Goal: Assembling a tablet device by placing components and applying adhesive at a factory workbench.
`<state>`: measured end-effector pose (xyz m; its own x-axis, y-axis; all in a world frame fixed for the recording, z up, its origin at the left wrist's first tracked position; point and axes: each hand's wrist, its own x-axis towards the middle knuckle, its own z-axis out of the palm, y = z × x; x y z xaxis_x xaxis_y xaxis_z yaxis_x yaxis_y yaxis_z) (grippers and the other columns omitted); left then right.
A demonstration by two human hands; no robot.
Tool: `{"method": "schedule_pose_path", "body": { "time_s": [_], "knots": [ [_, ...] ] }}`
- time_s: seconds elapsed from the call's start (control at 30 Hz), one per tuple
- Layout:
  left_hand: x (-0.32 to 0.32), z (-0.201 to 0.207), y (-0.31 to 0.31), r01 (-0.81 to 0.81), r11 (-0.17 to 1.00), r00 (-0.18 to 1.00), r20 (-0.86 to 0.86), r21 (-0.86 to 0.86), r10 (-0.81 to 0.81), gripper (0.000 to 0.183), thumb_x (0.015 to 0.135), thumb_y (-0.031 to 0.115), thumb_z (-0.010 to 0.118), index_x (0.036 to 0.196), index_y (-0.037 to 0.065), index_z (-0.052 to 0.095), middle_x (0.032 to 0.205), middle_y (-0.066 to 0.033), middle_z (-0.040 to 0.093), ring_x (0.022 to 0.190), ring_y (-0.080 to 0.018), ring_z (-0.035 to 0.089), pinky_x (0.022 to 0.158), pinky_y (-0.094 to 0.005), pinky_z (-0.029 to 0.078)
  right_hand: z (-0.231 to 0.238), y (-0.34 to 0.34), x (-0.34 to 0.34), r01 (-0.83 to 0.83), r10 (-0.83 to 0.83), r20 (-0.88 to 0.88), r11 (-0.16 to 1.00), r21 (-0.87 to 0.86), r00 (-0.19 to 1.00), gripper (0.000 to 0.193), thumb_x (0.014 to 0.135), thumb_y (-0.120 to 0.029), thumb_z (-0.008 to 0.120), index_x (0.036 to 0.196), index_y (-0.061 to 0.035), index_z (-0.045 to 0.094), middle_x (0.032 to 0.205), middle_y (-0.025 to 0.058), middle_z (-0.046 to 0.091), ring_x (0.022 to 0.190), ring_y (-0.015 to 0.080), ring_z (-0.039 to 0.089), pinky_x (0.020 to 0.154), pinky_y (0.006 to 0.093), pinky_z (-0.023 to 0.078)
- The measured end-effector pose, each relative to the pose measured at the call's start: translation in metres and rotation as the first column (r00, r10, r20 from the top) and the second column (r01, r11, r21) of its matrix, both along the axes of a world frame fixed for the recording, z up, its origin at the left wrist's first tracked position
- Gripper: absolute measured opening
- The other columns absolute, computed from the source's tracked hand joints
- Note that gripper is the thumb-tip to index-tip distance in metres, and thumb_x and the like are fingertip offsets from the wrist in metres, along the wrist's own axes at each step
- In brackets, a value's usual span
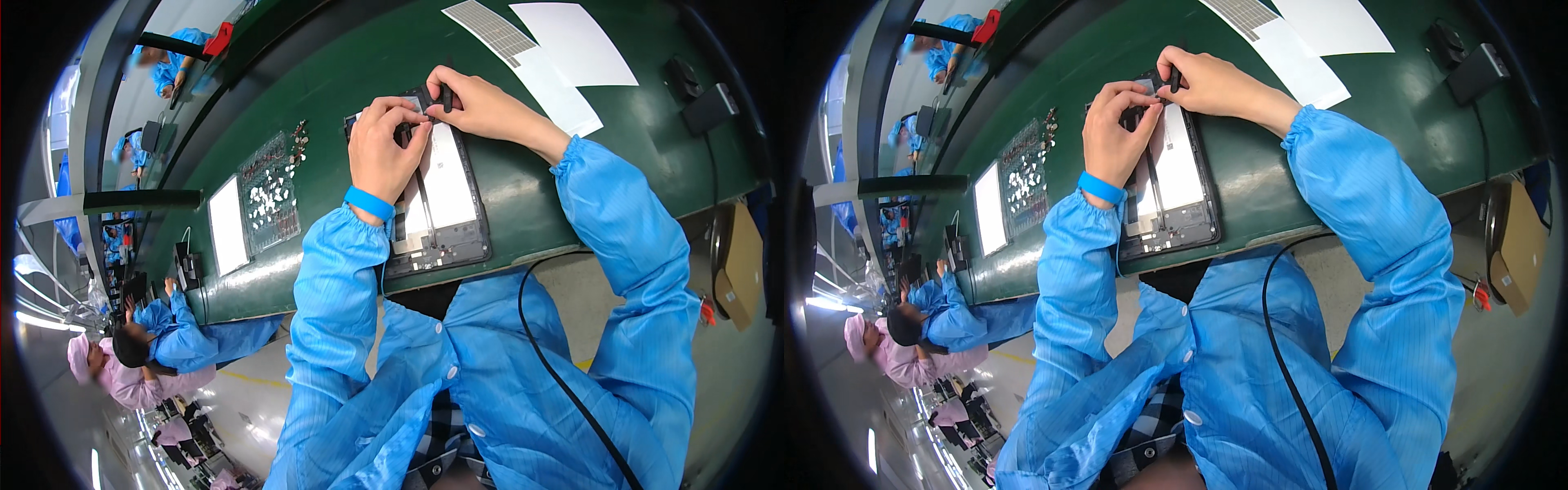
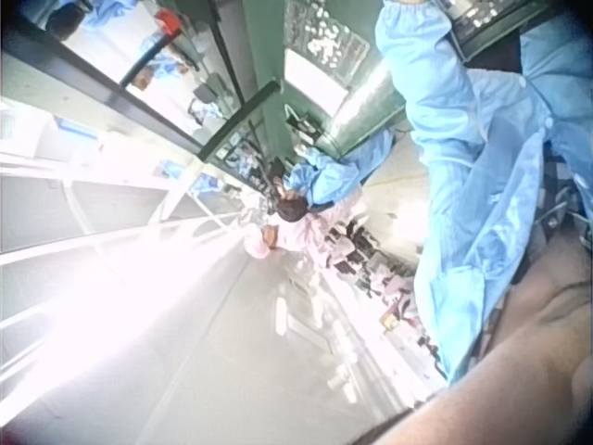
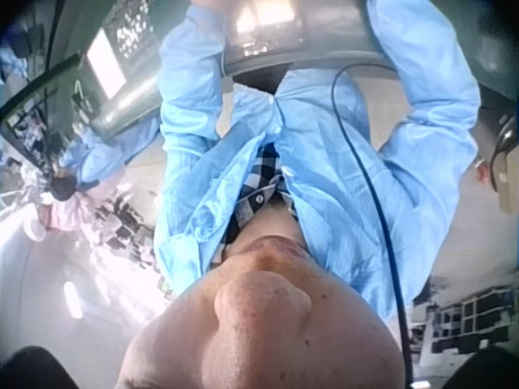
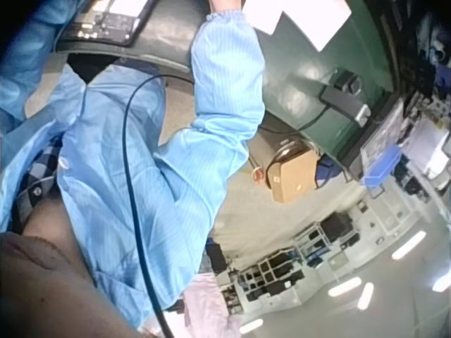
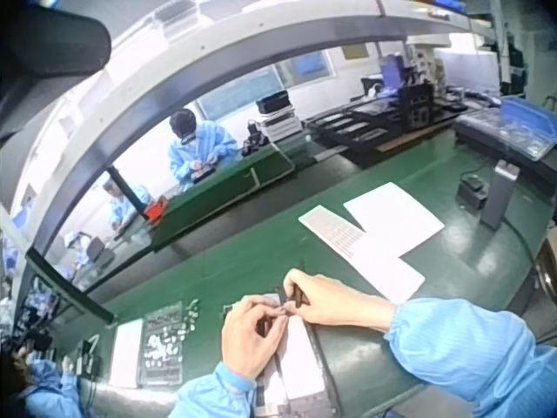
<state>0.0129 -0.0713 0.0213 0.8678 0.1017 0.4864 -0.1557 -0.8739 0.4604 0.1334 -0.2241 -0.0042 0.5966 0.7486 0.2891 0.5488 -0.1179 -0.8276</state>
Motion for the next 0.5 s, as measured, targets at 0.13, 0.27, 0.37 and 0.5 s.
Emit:
{"method": "schedule_pose_path", "body": {
  "time_s": [0.13,0.27,0.37,0.5],
  "knots": [
    [0.003,0.001,0.000,-0.028,0.995,0.998,-0.058,-0.094,0.023,0.012,0.078,0.015,0.075,0.081,0.005,0.070,0.100,-0.0058,0.063,0.094,-0.0242,0.063,0.078,-0.0370,0.050,0.002,-0.001,0.002,-0.011,0.011,-0.011,0.999,-0.041,1.000,0.024,0.091,-0.021,0.068,0.099,-0.0083,0.049,0.064,0.0060,0.051,0.059,0.0152,0.048,0.054,0.0318,0.034],
    [0.011,0.004,0.002,-0.011,0.985,0.997,-0.079,-0.173,-0.003,0.012,0.077,0.015,0.075,0.079,0.003,0.070,0.098,-0.0071,0.063,0.093,-0.0242,0.063,0.076,-0.0360,0.051,0.000,-0.001,0.006,-0.026,0.025,-0.028,0.998,-0.048,0.999,0.026,0.091,-0.023,0.069,0.099,-0.0082,0.049,0.064,0.0058,0.051,0.060,0.0153,0.048,0.054,0.0321,0.035],
    [0.018,0.008,0.009,0.019,0.995,0.992,-0.120,-0.103,-0.031,0.012,0.075,0.015,0.074,0.076,0.003,0.070,0.097,-0.0080,0.062,0.092,-0.0257,0.061,0.077,-0.0366,0.050,-0.002,0.000,0.008,-0.016,0.016,-0.008,1.000,-0.019,1.000,0.027,0.091,-0.025,0.069,0.099,-0.0081,0.049,0.065,0.0057,0.052,0.060,0.0159,0.047,0.055,0.0322,0.036],
    [0.023,0.012,0.016,0.048,0.998,0.970,-0.237,-0.032,-0.054,0.015,0.074,0.019,0.075,0.075,0.005,0.070,0.093,-0.0085,0.060,0.090,-0.0268,0.056,0.079,-0.0373,0.048,0.008,-0.008,0.005,0.002,-0.002,0.001,0.998,-0.068,1.000,0.026,0.091,-0.026,0.069,0.099,-0.0084,0.051,0.068,0.0061,0.053,0.062,0.0162,0.048,0.056,0.0319,0.037]
  ]
}}
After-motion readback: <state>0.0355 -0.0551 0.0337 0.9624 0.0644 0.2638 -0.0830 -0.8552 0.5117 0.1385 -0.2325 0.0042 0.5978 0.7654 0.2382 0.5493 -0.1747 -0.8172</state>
